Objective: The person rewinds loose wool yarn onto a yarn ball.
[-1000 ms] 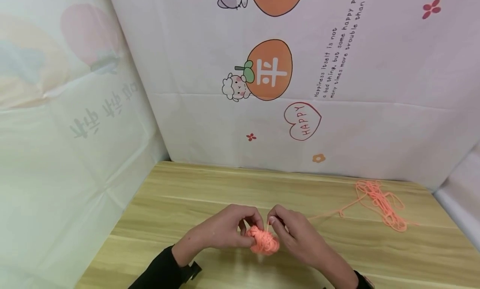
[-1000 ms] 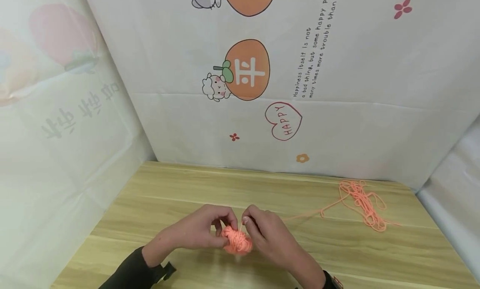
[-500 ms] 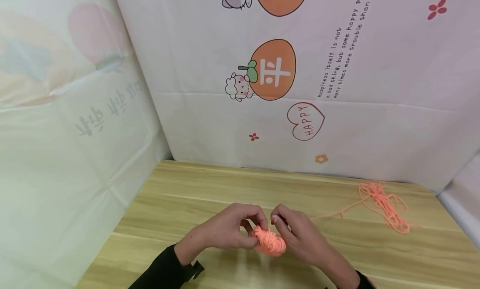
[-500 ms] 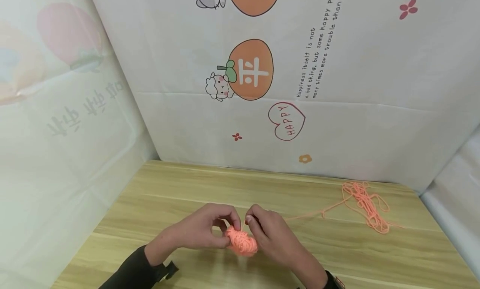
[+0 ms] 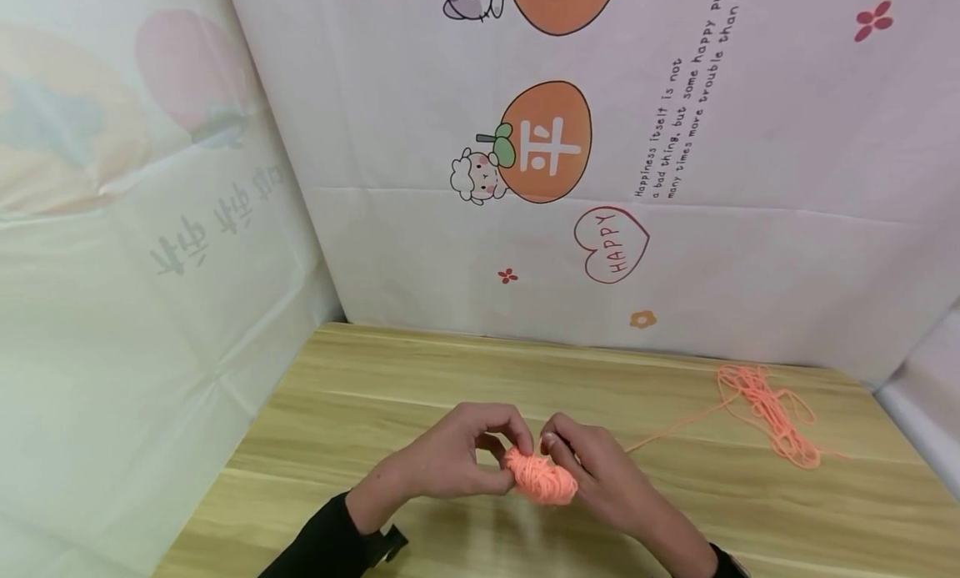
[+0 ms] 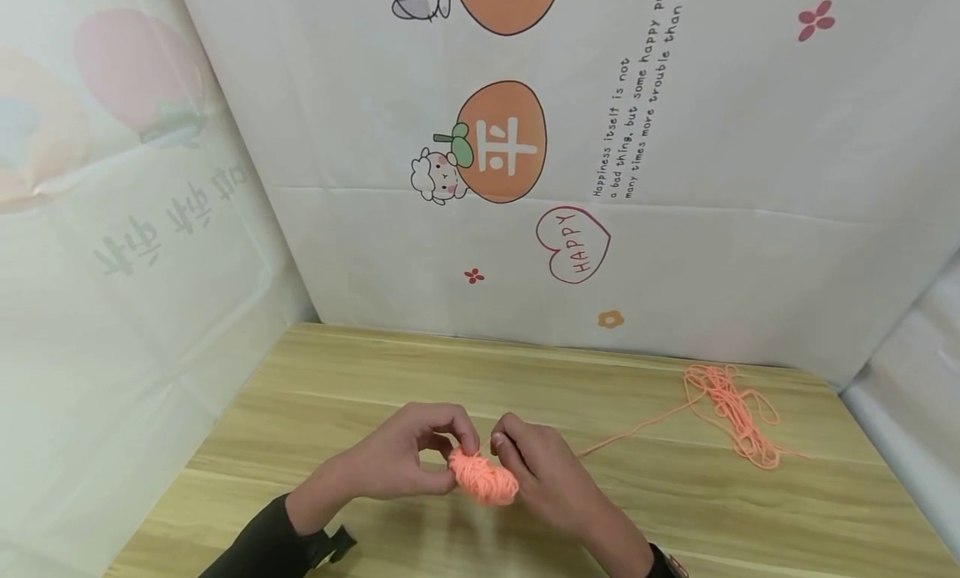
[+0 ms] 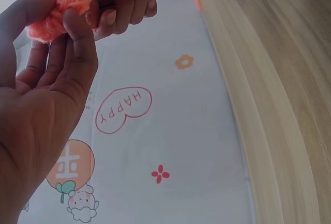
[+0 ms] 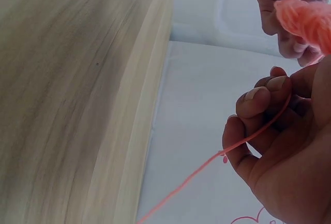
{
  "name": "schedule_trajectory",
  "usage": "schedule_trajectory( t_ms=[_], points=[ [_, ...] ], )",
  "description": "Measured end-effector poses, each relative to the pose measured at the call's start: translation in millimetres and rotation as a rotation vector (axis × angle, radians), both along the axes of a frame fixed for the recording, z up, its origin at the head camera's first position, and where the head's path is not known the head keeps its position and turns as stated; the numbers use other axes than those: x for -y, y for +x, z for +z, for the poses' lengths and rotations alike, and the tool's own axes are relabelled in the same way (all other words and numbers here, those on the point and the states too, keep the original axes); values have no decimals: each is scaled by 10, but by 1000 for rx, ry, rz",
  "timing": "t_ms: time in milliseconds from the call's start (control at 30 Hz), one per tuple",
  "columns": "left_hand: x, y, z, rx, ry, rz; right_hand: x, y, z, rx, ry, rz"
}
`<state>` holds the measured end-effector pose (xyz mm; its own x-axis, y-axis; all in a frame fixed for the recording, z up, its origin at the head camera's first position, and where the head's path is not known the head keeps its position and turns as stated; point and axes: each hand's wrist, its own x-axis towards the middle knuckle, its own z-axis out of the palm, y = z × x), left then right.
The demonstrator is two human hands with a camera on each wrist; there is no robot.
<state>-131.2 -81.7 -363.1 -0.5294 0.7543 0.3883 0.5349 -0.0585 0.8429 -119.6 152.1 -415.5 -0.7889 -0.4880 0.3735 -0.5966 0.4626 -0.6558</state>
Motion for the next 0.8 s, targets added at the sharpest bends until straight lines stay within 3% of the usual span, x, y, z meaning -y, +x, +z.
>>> schedule_trajectory(
  t_ms=[267, 367, 567, 800],
  points=[
    [2, -2, -10, -20, 87, 31, 31, -15, -32, 14, -24, 40],
    [-3, -12, -15, -27, 108, 68, 37, -14, -51, 14, -27, 43],
    [-6, -34, -31, -23, 176, 145, 51, -10, -95, -68, -26, 67],
    [-12, -46, -19, -34, 211, 225, 95, 31, -96, -77, -17, 50]
  ],
)
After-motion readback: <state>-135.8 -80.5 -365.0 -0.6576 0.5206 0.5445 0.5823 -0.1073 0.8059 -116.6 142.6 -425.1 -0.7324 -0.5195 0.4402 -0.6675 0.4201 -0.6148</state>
